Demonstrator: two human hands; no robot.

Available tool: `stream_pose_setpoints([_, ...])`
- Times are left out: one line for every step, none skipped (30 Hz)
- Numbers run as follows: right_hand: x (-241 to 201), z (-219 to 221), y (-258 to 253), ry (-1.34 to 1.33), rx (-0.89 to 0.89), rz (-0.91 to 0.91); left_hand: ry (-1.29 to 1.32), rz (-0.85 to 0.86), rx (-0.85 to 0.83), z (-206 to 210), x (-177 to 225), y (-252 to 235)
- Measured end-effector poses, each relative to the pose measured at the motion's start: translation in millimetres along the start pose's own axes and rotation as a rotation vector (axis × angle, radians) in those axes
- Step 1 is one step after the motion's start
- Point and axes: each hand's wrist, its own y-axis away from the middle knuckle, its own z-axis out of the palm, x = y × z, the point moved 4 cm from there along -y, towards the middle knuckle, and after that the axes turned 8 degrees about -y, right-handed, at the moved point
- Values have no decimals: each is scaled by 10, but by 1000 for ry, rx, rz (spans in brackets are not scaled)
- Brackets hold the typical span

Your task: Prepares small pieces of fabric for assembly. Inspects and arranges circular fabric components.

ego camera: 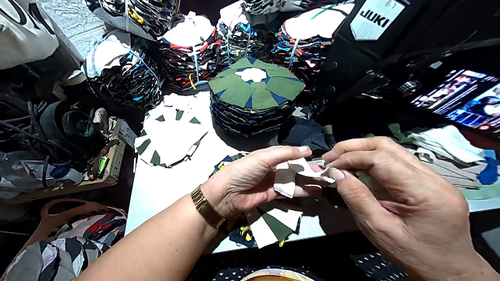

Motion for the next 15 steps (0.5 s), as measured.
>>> stream_pose_setpoints([7, -14, -3, -6, -1, 2, -42, 25, 22, -13, 2, 11])
stream_pose_setpoints([15, -23, -2, -20, 0, 3, -65, 46, 38, -24, 3, 15])
stream_pose_setpoints([25, -26, 0, -35, 0, 3, -72, 56, 44, -25, 4, 16])
stream_pose_setpoints([34, -22, 3, -49, 2, 1, -75, 58, 39, -20, 6, 15])
stream_pose_setpoints([42, -15, 7, -60, 3, -1, -81, 59, 31, -11, 5, 13])
stream_pose_setpoints([46, -5, 11, -64, 7, -4, -94, 61, 10, -2, 3, 8])
stream_pose_setpoints([49, 5, 13, -67, 11, -9, -115, 68, -21, 2, -4, 2])
stream_pose_setpoints([47, 13, 13, -69, 13, -19, -139, 82, -58, 3, -17, -4])
stream_pose_setpoints([40, 21, 10, -67, 16, -35, -158, 98, -97, 11, -24, -11])
stream_pose_setpoints([28, 28, 3, -62, 14, -58, -176, 110, -123, 19, -31, -14])
stream_pose_setpoints([12, 33, -7, -54, 9, -81, -197, 119, -134, 23, -32, -17])
stream_pose_setpoints([-6, 39, -15, -43, 8, -107, -224, 126, -139, 21, -32, -14])
stream_pose_setpoints([-23, 43, -20, -29, 7, -130, -245, 133, -142, 21, -26, -11])
stream_pose_setpoints([-38, 47, -21, -15, 8, -149, -261, 141, -139, 22, -17, -7])
stream_pose_setpoints([-46, 52, -23, -7, 10, -160, -277, 147, -134, 27, -5, 3])
